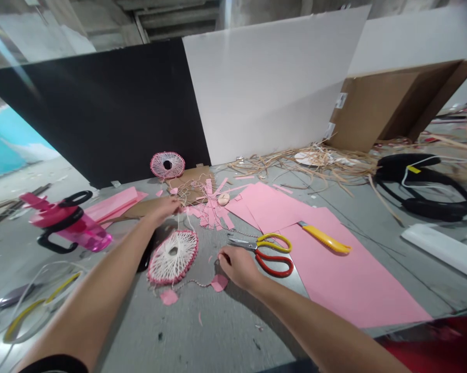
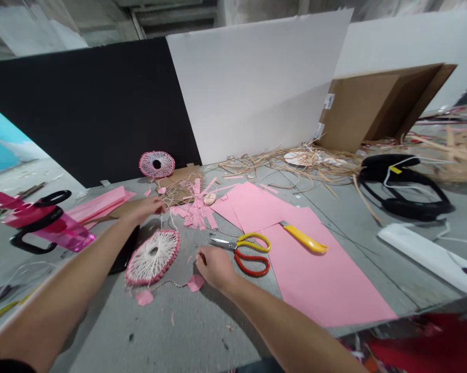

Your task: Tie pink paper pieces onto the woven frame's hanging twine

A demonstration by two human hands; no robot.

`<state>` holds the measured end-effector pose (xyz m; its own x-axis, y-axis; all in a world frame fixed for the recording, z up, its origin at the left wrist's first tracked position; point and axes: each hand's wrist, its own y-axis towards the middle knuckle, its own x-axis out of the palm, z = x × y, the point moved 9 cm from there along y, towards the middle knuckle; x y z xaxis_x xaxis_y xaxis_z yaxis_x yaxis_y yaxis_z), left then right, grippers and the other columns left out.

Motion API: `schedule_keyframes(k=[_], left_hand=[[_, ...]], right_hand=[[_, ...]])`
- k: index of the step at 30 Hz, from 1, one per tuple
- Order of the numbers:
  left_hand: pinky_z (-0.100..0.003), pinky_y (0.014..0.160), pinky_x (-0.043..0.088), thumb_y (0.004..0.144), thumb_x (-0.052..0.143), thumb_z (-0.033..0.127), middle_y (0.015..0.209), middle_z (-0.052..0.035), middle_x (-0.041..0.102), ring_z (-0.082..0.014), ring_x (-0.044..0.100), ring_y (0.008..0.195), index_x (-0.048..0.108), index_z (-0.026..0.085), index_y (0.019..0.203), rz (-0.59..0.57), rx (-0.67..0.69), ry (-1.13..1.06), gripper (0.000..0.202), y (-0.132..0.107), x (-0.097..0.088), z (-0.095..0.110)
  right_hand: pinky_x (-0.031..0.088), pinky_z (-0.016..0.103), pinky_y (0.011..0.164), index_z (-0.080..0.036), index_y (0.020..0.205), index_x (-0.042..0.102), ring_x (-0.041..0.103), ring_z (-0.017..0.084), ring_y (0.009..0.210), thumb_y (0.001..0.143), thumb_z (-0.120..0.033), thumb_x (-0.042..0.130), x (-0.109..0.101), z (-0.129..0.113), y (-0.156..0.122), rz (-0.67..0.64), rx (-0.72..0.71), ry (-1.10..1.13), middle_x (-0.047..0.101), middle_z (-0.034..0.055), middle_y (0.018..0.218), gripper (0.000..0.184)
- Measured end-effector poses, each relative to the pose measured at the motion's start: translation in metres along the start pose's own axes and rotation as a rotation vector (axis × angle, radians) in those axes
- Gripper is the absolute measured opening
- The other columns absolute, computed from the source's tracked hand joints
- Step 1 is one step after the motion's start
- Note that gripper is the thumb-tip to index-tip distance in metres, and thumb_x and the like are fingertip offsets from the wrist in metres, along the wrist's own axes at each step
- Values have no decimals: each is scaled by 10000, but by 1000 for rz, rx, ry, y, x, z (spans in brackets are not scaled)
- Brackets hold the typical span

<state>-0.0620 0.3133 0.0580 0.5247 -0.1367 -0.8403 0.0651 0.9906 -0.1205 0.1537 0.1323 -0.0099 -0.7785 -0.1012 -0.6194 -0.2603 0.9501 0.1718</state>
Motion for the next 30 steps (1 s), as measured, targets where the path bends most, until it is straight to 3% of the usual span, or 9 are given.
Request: schedule_keyframes(k=[4, 9, 12, 17, 20, 24, 27, 30], left_hand=[[-398, 803, 586, 967, 609, 369, 1161, -90, 649, -206, 664, 948, 600, 154, 1221, 53, 46, -287, 333, -15, -38, 23], [-246, 554, 458, 870, 658, 253, 742, -9, 626, -96, 522, 557, 665, 155, 983, 157, 201, -530, 150, -48, -91, 70], [-245, 508, 389, 779, 679, 204, 786, -34, 672, -79, 461, 519, 712, 176, 901, 190, 289, -594, 130, -72, -108, 98], [-251, 442, 260, 751, 657, 180, 768, -55, 702, -57, 326, 447, 771, 204, 839, 182, 430, -613, 146, -111, -122, 138], [-242, 427, 229, 750, 671, 202, 750, -60, 702, -53, 333, 439, 788, 213, 821, 157, 505, -600, 137, -133, -126, 156], [-237, 418, 248, 761, 722, 246, 728, -62, 689, -46, 358, 425, 791, 212, 826, 115, 619, -614, 101, -155, -129, 170], [-237, 420, 252, 806, 712, 220, 731, -71, 694, -40, 359, 429, 785, 178, 864, 86, 730, -686, 102, -169, -133, 175], [-221, 429, 261, 842, 683, 181, 750, -76, 708, -29, 372, 440, 775, 139, 902, 28, 830, -755, 117, -178, -137, 179]], right_hand=[[308, 238, 624, -190, 826, 713, 623, 150, 713, 905, -149, 541, -1, -1, 0, 4, -5, 13, 740, 34, 805, 194], [348, 232, 649, -185, 834, 710, 633, 157, 725, 903, -144, 539, -4, 0, -2, 27, -4, 54, 740, 40, 803, 189], [392, 240, 690, -179, 901, 714, 645, 166, 754, 918, -163, 522, -6, 1, -4, 33, -9, 102, 743, 50, 837, 193], [464, 275, 733, -150, 1153, 668, 636, 158, 754, 938, -231, 506, -12, -1, 0, 47, 11, 187, 729, 91, 1039, 281], [489, 288, 695, -153, 1326, 582, 601, 135, 686, 910, -282, 569, -16, -16, 10, 6, -26, 227, 678, 116, 1215, 436], [496, 286, 645, -193, 1531, 371, 551, 101, 620, 841, -350, 690, -26, -45, 33, -59, -98, 267, 573, 140, 1390, 776], [489, 275, 620, -259, 1576, 273, 483, 72, 587, 839, -381, 705, -38, -58, 52, -45, -99, 347, 496, 143, 1462, 863], [481, 247, 584, -302, 1567, 282, 475, 58, 586, 834, -369, 711, -25, -73, 65, -233, -126, 463, 474, 135, 1472, 851]])
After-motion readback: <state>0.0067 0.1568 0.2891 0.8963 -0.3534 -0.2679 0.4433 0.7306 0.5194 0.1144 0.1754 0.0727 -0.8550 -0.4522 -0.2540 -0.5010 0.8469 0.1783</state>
